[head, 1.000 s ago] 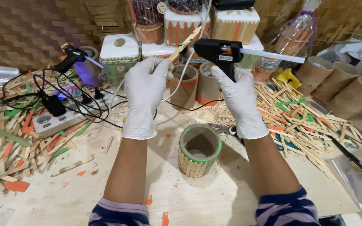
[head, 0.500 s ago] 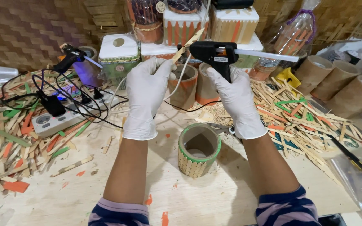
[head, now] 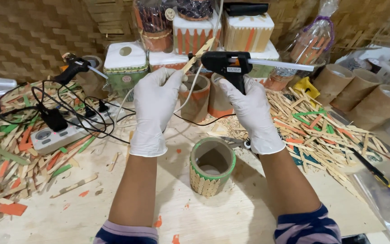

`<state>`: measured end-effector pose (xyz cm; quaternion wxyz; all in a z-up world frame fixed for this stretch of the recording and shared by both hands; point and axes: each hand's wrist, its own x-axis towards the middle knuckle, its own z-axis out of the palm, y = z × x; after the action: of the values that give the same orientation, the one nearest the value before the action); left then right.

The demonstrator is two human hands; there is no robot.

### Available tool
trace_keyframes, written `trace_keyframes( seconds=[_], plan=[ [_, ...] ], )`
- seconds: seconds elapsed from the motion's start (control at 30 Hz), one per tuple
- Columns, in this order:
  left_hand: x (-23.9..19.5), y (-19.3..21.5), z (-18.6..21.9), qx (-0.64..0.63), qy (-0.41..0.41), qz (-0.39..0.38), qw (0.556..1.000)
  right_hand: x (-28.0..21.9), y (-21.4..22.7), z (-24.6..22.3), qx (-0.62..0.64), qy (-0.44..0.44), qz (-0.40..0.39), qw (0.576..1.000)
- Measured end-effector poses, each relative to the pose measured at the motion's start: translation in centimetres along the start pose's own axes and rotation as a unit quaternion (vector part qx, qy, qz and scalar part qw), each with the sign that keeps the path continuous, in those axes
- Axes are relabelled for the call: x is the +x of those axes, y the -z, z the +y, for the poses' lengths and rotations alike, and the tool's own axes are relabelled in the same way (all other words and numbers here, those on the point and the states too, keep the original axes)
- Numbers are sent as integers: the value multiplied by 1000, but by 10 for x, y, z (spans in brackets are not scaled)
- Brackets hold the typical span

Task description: Decorating a cardboard tube by gluing small wooden sticks around its exterior using a hot glue gun and trimming them with scissors.

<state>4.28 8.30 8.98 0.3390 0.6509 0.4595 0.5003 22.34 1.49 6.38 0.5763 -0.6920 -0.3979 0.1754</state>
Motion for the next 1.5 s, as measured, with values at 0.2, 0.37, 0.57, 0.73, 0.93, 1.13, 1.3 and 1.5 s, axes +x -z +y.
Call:
trace_keyframes(
  seconds=[0.2,0.37,0.57,0.73,0.93,1.13,1.3,1.5],
  plan=[
    [0,0,0,2,0,-3,1000,8,-1,4,-27,4,-5,1000],
    [0,-3,-2,6,2,-3,1000,3,1,-10,-22,-4,-5,1000],
    [0,-3,-1,-6,9,-7,1000,8,-1,0,-24,-4,-4,1000],
    [0,-2,-1,-7,9,-5,1000,3,0,-7,-37,0,-4,999],
    [-2,0,1,-10,-1,-8,1000,-1,0,-13,-48,15,6,999],
    [1,-4,-4,14,-7,2,1000,1,0,-9,-85,17,3,996],
    [-2,-3,-1,4,7,-9,1000,2,2,-1,-75,11,9,997],
    [6,2,-3,2,24,0,1000,13,7,-8,-126,-7,43,991]
  ],
)
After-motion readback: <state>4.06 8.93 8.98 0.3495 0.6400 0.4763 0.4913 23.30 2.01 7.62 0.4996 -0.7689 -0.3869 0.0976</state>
